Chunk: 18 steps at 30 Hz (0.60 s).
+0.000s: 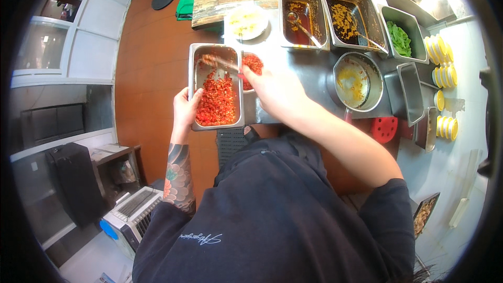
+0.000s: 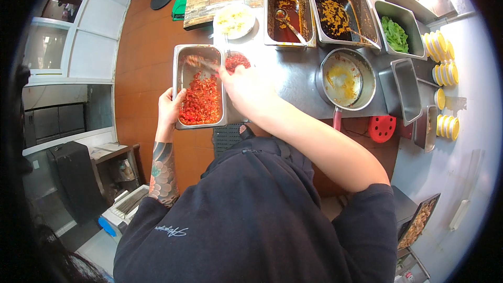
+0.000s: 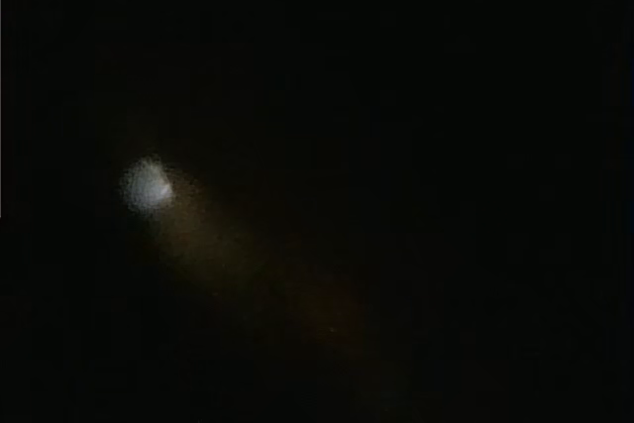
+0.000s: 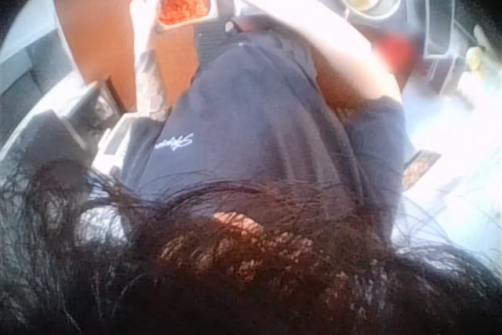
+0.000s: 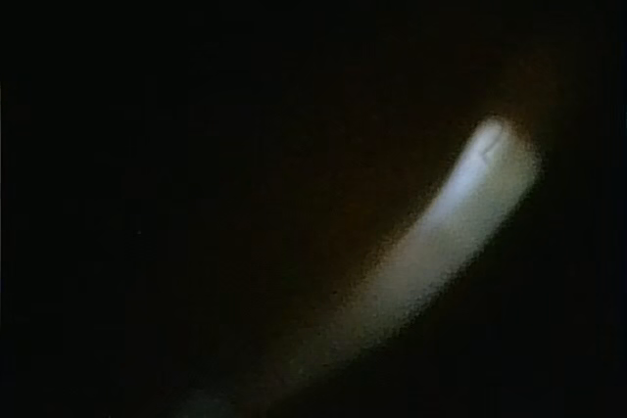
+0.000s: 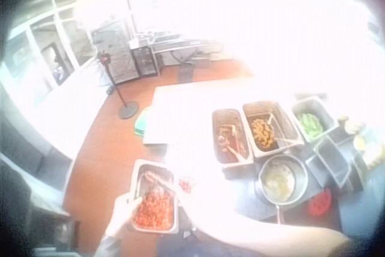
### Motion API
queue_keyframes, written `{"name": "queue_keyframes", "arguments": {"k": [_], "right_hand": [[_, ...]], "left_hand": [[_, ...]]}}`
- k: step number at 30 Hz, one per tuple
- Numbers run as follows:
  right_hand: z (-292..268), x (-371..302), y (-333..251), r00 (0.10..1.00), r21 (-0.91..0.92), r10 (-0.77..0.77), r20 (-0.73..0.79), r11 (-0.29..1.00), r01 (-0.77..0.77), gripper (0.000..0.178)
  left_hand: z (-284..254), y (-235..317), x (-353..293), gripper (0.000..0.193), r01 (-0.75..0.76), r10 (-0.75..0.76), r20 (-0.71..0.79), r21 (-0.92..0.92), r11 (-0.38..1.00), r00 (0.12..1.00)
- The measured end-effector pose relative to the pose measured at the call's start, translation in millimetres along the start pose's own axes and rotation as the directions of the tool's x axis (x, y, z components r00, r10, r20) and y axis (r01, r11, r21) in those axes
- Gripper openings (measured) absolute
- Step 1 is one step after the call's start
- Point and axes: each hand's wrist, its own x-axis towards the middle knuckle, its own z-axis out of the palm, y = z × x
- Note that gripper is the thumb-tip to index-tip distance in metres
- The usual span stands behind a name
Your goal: The person scoops shredded meat from a large tray into several small bowls, then places yellow lids on the bowls. Later, the person uses tongs to transfer chopped red peppers from a metal container into a small white bowl.
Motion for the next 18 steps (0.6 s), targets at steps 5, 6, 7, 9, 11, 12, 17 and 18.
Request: {"name": "queue_keyframes", "arguments": {"k": [5,6,7,9,11,12,17,18], "right_hand": [[19.8,7.2,-11.8,0.998,-0.014,0.017,0.061,1.000,-0.016,0.048],[22.3,2.5,-13.3,1.000,-0.005,-0.010,0.028,1.000,0.010,0.047],[23.1,-2.7,-14.4,0.998,0.005,-0.028,0.064,1.000,0.028,0.047],[19.6,-15.3,-14.0,0.990,0.051,-0.074,0.124,0.996,0.068,0.046],[12.6,-21.9,-13.9,0.992,0.083,-0.067,0.109,0.995,0.058,0.046],[8.7,-22.7,-14.4,0.993,0.096,-0.065,0.101,0.994,0.056,0.045],[3.4,-1.6,-40.2,0.991,0.083,0.131,0.003,0.988,-0.131,0.041],[5.3,0.2,-47.4,0.992,0.084,0.125,-0.011,0.989,-0.123,0.041]], "left_hand": [[-0.9,-6.2,-0.2,0.025,-0.001,0.009,0.068,-0.114,0.993,0.998],[-0.6,-9.0,-0.1,0.026,0.022,-0.016,0.061,-0.098,0.995,0.998],[-1.2,-12.0,-0.1,0.026,0.024,-0.018,0.054,-0.100,0.995,0.998],[-1.8,-17.8,1.4,0.031,0.071,-0.066,0.047,-0.122,0.990,0.997],[-0.2,-22.9,2.5,0.033,0.031,-0.026,0.029,-0.199,0.980,0.999],[1.8,-24.8,2.5,0.034,0.011,-0.007,0.018,-0.264,0.964,1.000],[0.2,-23.8,2.1,0.048,0.054,-0.021,0.110,-0.310,0.949,0.994],[0.2,-22.9,2.4,0.047,0.064,-0.037,0.101,-0.276,0.959,0.994]]}}
